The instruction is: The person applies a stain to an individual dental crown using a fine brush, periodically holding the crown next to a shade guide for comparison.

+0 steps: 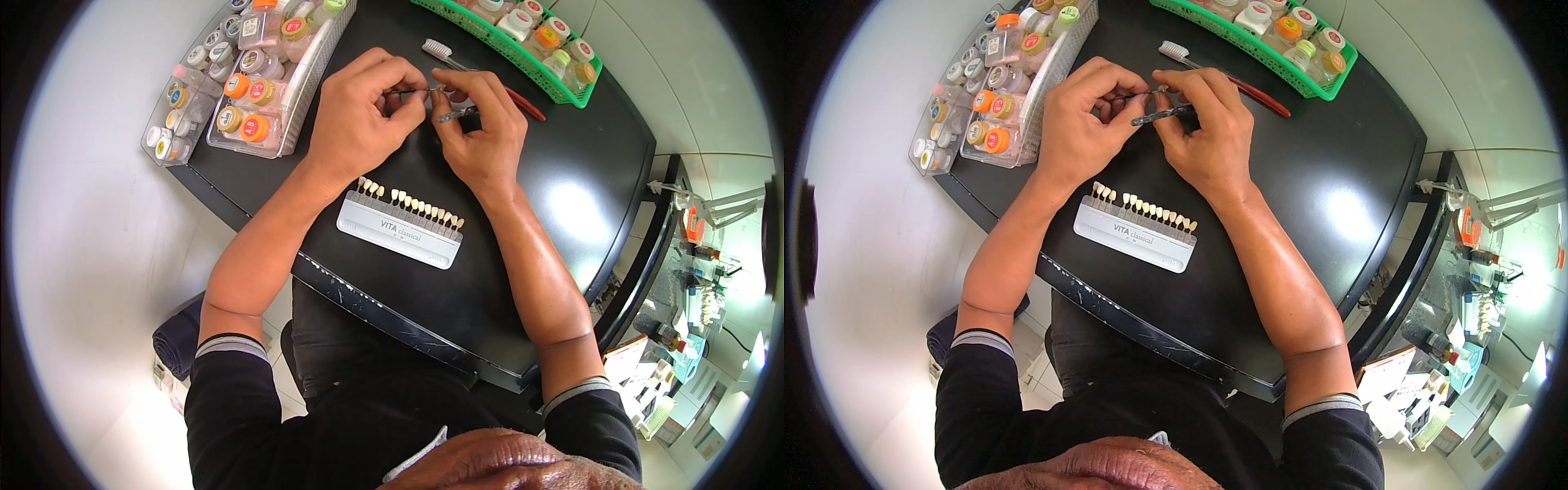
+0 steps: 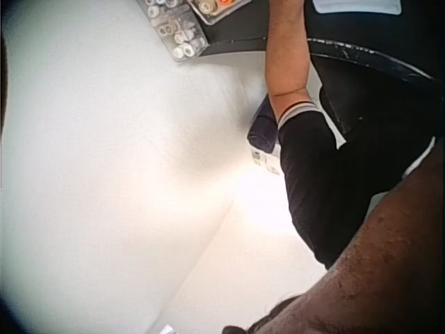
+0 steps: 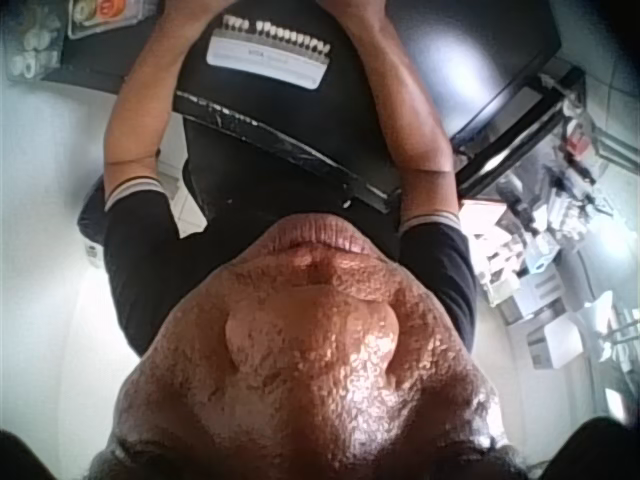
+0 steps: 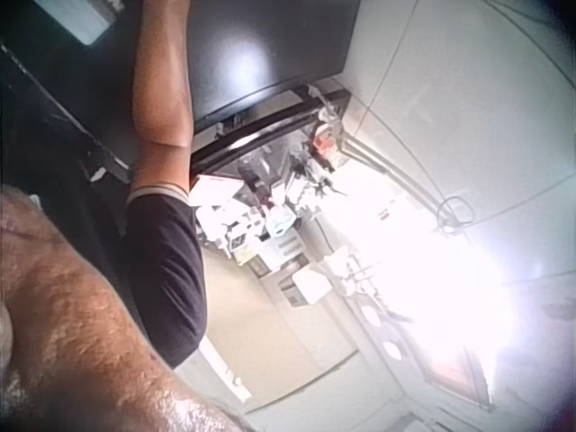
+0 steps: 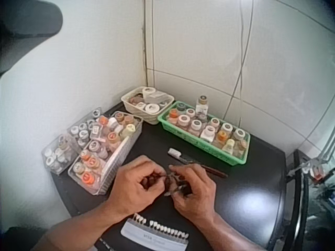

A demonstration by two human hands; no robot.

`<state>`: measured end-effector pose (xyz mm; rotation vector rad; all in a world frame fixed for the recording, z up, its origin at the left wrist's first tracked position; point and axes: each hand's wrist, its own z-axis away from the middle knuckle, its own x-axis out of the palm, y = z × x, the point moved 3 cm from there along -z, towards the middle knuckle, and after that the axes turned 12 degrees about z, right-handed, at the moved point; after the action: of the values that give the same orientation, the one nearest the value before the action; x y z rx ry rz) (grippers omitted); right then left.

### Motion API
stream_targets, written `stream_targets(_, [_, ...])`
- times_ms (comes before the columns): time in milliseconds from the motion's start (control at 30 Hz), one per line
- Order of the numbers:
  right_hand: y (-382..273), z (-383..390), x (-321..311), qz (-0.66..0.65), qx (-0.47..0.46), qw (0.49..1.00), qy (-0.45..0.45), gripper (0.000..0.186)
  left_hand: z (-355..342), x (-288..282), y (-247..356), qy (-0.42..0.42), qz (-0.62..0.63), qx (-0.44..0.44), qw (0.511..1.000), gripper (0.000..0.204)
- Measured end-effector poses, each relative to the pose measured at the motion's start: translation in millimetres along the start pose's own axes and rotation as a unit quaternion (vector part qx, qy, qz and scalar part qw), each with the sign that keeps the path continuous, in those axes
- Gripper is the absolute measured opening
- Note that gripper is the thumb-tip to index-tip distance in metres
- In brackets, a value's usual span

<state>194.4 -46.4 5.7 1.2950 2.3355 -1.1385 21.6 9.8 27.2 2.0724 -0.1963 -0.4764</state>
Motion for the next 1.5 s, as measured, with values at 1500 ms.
stream_targets(1500, [2, 2, -2, -0.029, 0.019, 0.999, 0.01, 0.015, 4, 6, -16, -0.015, 0.103, -0.072, 0.992, 0.011])
